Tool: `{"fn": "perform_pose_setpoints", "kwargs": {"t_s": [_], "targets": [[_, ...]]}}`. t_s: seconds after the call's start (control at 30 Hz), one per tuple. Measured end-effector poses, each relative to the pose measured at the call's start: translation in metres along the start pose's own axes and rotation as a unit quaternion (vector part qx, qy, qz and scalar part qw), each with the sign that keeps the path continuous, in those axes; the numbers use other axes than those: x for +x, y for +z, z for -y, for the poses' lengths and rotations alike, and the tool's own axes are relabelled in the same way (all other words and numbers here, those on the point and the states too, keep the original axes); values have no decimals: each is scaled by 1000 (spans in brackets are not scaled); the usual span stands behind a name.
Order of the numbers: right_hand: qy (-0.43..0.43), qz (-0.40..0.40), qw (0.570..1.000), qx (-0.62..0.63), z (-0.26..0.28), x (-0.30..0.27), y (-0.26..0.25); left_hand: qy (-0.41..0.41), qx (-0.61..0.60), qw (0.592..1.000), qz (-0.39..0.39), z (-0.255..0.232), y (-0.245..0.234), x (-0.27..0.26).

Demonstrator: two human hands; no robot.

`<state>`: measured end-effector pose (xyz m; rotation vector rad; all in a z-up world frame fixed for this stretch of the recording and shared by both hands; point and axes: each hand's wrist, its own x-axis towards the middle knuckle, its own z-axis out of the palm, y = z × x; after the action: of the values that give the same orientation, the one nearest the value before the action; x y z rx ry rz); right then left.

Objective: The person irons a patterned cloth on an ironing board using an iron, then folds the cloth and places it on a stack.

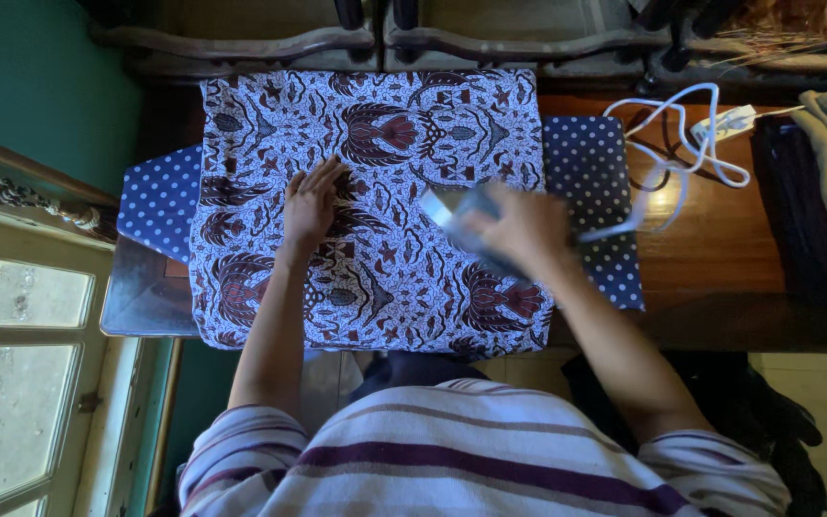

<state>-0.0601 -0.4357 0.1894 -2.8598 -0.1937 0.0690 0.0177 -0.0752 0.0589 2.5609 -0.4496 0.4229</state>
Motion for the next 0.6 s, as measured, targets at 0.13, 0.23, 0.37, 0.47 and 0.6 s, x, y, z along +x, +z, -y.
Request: {"fn": "perform_pose_setpoints", "kwargs": {"t_s": [0.13,0.23,0.37,0.47,0.6], "targets": [[-131,85,986,-53,43,-9,45,-2,6,1000,-10,-10,-8,3],[-146,37,988,-28,44,0,60,3,2,1000,-20,-10,-9,4],[-14,37,997,-61,11,65,43,5,-45,998,-51,-8,-10,2],[49,-49,996,-54,-15,115,25,-62,-97,993,-32,-2,-15,-12],[53,-146,987,-27,-12,144,15,-26,-43,994,-92,21,-28,-48]]}}
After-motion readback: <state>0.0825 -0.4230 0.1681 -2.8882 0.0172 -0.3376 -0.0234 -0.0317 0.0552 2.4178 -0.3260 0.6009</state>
